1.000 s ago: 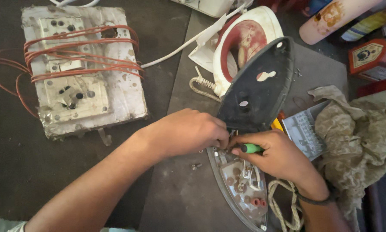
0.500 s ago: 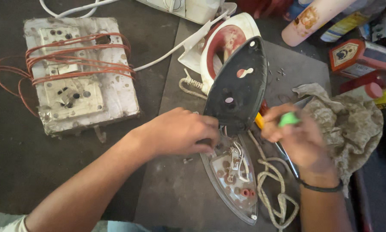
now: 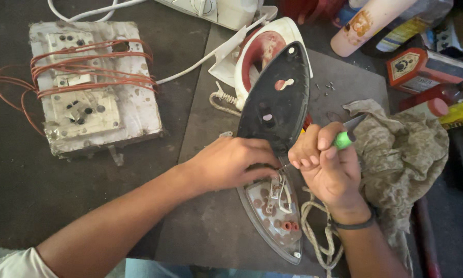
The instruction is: The person uses a green-handled screwdriver to tighten screws on the internal components of a disassembled electric iron. They briefly wipe the iron's interior with a cloth and continue adjusting screws throughout the clip.
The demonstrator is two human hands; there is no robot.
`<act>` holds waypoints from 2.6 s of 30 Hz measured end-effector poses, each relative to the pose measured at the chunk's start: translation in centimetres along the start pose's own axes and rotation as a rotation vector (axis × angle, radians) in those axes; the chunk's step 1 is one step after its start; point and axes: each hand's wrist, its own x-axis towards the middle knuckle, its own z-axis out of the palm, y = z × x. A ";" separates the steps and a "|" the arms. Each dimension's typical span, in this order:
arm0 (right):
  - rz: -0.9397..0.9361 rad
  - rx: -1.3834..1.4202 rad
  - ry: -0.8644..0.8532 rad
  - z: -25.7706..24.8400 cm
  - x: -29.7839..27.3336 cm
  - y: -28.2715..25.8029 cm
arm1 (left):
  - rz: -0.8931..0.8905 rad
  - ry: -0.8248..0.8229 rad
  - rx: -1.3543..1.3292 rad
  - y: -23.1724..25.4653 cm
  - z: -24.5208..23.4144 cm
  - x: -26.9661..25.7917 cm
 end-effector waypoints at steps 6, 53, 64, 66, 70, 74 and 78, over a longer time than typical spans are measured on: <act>-0.030 0.019 0.013 -0.2 -0.2 -0.3 | 0.003 0.058 -0.014 0.1 0.7 0.3; 0.046 0.013 0.221 6.0 1.4 -3.7 | -0.040 0.019 -0.148 -0.8 0.9 0.6; 0.090 0.136 -0.112 1.9 2.6 -2.7 | -0.063 0.005 -0.170 -0.6 0.8 0.5; 0.085 0.160 -0.237 1.1 2.8 -2.8 | -0.063 -0.006 -0.151 -0.8 0.8 0.7; 0.217 0.144 -0.130 1.2 2.9 -2.9 | -0.047 0.019 -0.158 -0.8 0.6 0.5; 0.185 0.023 -0.094 2.4 3.1 -2.8 | -0.050 -0.045 -0.094 -0.4 -0.4 0.3; 0.143 -0.047 -0.034 3.0 3.1 -3.0 | -0.047 -0.164 0.095 0.4 -1.3 -0.1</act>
